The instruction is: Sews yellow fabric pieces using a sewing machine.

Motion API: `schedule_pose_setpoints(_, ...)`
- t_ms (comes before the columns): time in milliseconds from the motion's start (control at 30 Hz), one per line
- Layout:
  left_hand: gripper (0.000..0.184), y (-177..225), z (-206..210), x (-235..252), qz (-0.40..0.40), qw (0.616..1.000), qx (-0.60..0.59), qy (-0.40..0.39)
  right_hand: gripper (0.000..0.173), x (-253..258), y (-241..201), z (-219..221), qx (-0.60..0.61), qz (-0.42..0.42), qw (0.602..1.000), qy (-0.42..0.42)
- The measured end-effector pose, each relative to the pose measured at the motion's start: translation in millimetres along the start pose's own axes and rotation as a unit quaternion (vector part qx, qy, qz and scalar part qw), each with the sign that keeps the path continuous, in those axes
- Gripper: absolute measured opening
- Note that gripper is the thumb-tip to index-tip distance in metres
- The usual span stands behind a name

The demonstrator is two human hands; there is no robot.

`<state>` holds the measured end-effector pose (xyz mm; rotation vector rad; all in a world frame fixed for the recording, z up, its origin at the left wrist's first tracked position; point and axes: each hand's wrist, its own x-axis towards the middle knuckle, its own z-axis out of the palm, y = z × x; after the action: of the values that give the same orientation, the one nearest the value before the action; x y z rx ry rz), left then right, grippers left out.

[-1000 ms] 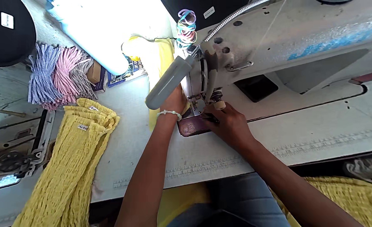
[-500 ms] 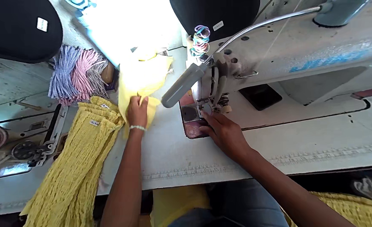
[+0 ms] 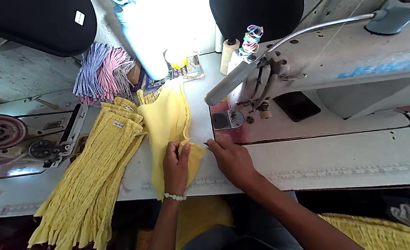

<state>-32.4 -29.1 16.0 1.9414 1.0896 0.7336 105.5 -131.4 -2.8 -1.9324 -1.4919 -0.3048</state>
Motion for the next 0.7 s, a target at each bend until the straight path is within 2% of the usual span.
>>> schedule_pose_setpoints(100,0.041,-1,-6,-18,0.089,0.984,0.112,-0.105,0.019,-27,19,-20,-0.014,0.044,0.999,0.013)
schedule_pose_setpoints(200,0.037,8,-11,-39,0.15,0.961,0.149,-0.175,0.028,-56,44,-48,-0.021,0.108,0.994,0.023)
schedule_pose_setpoints(300,0.02,35,2,-35,0.215,0.968,0.092,-0.09,0.032,-75,57,-63,-0.002,0.149,0.988,0.046)
schedule_pose_setpoints(400,0.015,74,29,-12,0.248,0.968,-0.036,0.005,0.028,-79,56,-63,0.034,0.166,0.983,0.065)
schedule_pose_setpoints(500,0.021,101,59,6,0.237,0.961,-0.136,0.041,0.025,-80,57,-62,0.033,0.167,0.983,0.069)
schedule_pose_setpoints(600,0.032,116,78,17,0.222,0.959,-0.166,0.051,0.024,-84,59,-59,0.021,0.151,0.986,0.074)
schedule_pose_setpoints(700,0.015,122,87,25,0.233,0.952,-0.182,0.08,0.023,-86,60,-57,0.028,0.142,0.987,0.074)
